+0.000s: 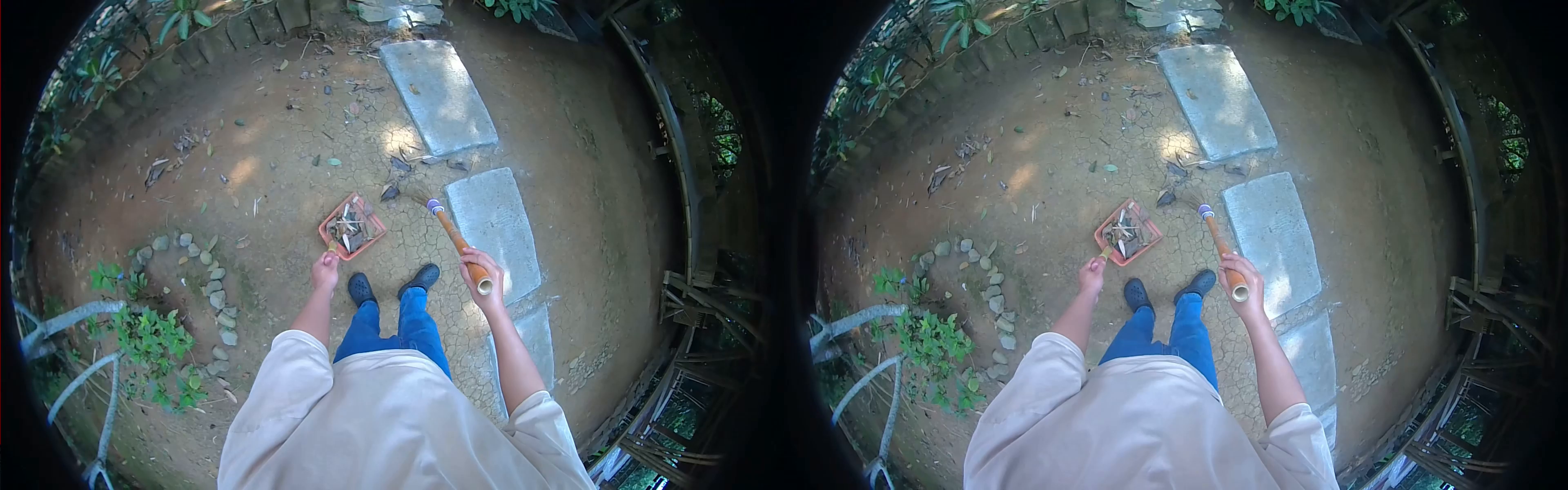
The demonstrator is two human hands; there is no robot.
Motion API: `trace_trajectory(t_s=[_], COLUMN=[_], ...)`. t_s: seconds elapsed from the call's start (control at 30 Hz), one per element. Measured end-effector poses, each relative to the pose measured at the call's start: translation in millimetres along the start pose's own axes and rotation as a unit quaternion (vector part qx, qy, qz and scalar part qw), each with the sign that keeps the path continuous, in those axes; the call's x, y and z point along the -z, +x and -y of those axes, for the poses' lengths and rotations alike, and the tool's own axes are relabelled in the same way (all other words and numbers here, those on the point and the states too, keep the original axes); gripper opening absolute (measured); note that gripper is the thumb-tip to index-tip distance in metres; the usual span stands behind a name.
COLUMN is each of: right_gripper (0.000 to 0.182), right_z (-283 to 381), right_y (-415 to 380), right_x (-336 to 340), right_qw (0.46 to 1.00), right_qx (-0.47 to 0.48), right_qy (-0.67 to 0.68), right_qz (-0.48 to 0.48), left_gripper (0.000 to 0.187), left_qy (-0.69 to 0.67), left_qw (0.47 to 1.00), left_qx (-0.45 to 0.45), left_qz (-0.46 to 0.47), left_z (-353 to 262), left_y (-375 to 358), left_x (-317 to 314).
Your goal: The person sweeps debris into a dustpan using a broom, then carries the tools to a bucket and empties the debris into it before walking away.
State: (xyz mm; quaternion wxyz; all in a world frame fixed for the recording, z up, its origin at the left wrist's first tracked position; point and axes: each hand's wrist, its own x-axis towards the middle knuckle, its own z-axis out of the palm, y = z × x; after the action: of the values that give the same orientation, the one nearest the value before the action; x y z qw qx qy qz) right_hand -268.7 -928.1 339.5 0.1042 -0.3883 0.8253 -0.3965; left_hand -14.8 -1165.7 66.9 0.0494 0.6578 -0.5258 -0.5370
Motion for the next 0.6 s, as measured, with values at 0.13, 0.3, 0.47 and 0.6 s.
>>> trace_trajectory(t_s=[0.13,0.3,0.47,0.6], right_gripper=[0.018,0.018,0.018,0.019], right_z=[7.5,19.4,33.1,34.4], right_y=[-8.5,-14.5,-13.9,-8.4], right_x=[0.6,32.4,52.4,62.1], right_qw=[0.997,0.992,0.992,0.995], right_qx=[-0.026,-0.065,-0.07,-0.067], right_qy=[0.058,0.105,0.099,0.068], right_qz=[0.051,0.012,-0.016,-0.035], left_gripper=[0.051,0.052,0.052,0.05], left_qy=[-0.013,0.004,-0.006,-0.002], left_qw=[1.0,1.0,0.999,0.999], left_qx=[-0.02,-0.019,-0.021,-0.011], left_qz=[-0.011,-0.013,-0.031,-0.04], left_z=[9.0,3.2,3.6,-6.6], left_y=[2.7,-3.4,-1.6,-6.8], left_x=[0.8,3.3,2.0,7.0])
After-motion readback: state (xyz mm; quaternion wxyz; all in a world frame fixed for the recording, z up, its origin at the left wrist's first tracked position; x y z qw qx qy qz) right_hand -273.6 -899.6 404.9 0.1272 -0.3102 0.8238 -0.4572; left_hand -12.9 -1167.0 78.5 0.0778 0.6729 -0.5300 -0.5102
